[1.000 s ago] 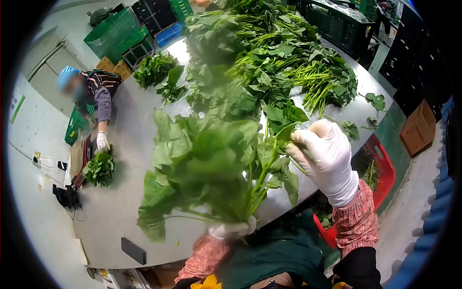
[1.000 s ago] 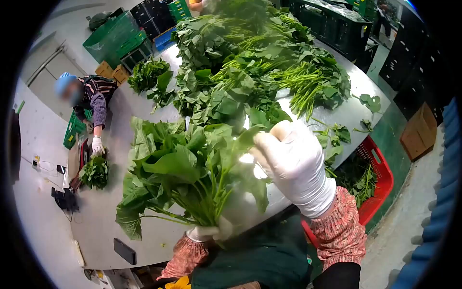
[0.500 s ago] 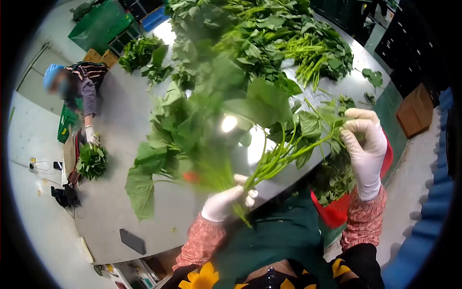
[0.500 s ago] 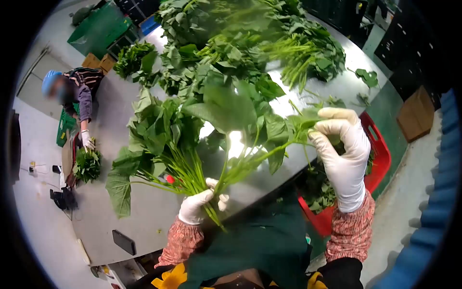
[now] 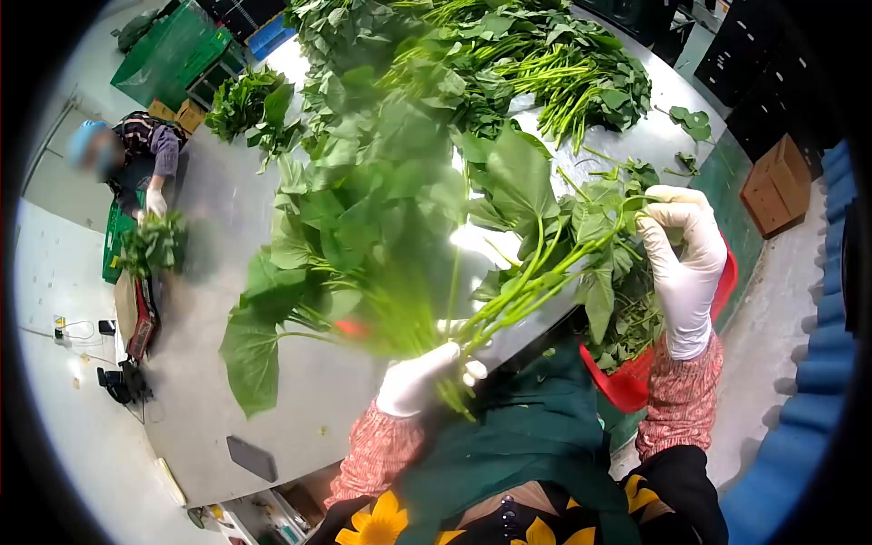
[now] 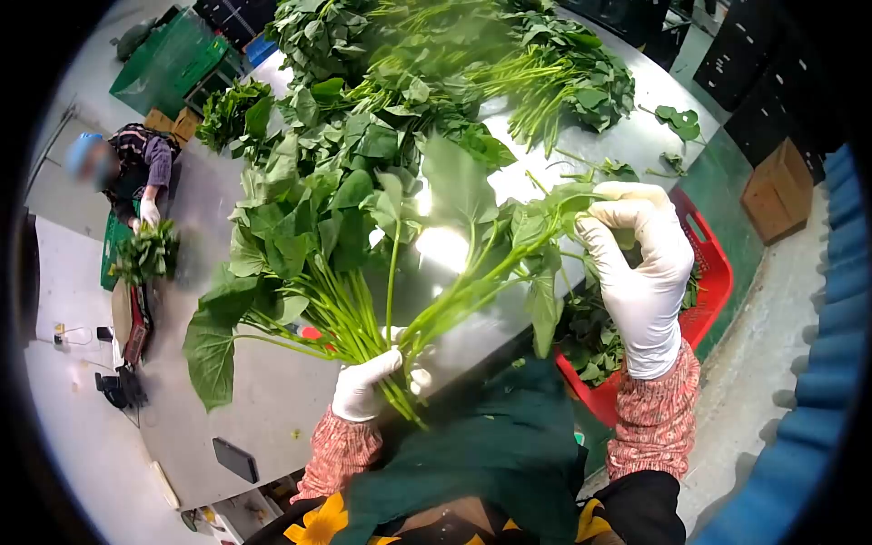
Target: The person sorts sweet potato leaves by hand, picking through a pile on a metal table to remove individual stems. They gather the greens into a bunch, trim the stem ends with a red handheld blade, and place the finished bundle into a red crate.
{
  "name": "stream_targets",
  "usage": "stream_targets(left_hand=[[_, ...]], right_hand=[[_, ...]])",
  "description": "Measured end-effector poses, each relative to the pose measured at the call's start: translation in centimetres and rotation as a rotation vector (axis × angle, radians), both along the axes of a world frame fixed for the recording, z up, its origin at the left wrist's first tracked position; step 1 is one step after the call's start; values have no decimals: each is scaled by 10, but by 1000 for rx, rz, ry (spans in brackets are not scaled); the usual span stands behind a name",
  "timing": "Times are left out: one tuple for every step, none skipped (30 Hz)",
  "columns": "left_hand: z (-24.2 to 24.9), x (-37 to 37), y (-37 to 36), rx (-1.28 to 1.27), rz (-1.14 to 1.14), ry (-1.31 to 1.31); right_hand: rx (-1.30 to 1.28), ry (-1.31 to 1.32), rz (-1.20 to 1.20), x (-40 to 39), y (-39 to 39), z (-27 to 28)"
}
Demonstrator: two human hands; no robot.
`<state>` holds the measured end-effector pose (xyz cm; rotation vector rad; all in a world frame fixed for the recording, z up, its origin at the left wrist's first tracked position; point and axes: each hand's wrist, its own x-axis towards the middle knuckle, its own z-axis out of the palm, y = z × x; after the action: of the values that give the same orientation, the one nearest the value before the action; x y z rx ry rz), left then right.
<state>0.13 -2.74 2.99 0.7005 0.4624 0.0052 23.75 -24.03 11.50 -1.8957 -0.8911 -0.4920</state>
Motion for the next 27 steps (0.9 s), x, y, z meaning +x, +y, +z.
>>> stream_targets(left_hand=[[-2, 1, 1, 10, 0, -43], [-1, 2, 0, 3, 37, -25], [1, 5, -2, -3, 75, -7], [2, 6, -4, -10, 114, 12], [2, 6, -5, -12, 125, 24], [1, 6, -6, -14, 136, 36], [0, 5, -7, -17, 147, 49], [-3, 3, -7, 7, 147, 75], [-4, 2, -7, -1, 114, 58], [-5, 0, -5, -12, 83, 44], [-5, -1, -4, -22, 52, 28], [-6, -3, -3, -24, 23, 4], [-5, -3, -5, 5, 25, 16], [-2, -1, -7, 36, 25, 25], [0, 0, -8, 67, 25, 32], [-4, 0, -6, 49, -14, -83], [-7, -1, -7, 103, -28, -44], [-6, -3, -8, 159, -42, -5], [-3, -3, -9, 215, -55, 32], [4, -4, -12, 216, -47, 111], [6, -2, -13, 164, -63, 56], [7, 0, -15, 112, -80, -1], [7, 0, -16, 59, -100, -57], [2, -1, -10, 34, -149, -118], [1, -3, -8, 46, -135, -77], [2, -5, -6, 58, -121, -39], [4, -4, -4, 71, -108, -4]], right_hand=[[4, 11, -2, -1, -1, 0], [8, 5, -9, -1, -2, 0], [12, -1, -16, -2, -3, -1], [15, -5, -23, -3, -4, -1], [18, -9, -30, -4, -4, -2], [-5, -1, -56, -7, -5, 1], [-10, -23, -61, -6, -5, 1], [-16, -44, -65, -4, -6, 0], [-24, -60, -68, -3, -7, -2], [-16, -75, -63, -1, -7, -3], [33, -33, -37, -2, -7, -5], [21, -17, -50, -3, -7, -5], [11, -4, -63, -3, -8, -5], [27, 3, -53, -2, -7, -8], [30, 32, -51, -1, -6, -11], [33, 59, -49, -1, -5, -13], [36, 86, -49, -1, -5, -14], [-5, 70, -61, -1, -4, -13], [-2, 59, -55, -1, -4, -14], [2, 48, -48, 1, -3, -15], [6, 36, -42, 2, -3, -15], [-23, 3, -63, 2, -3, -13], [-3, 4, -90, 4, -5, -14], [18, 3, -117, 7, -7, -16], [39, -1, -145, 11, -10, -17], [99, 81, -160, 14, -14, -18], [82, 55, -201, 17, -18, -16]])
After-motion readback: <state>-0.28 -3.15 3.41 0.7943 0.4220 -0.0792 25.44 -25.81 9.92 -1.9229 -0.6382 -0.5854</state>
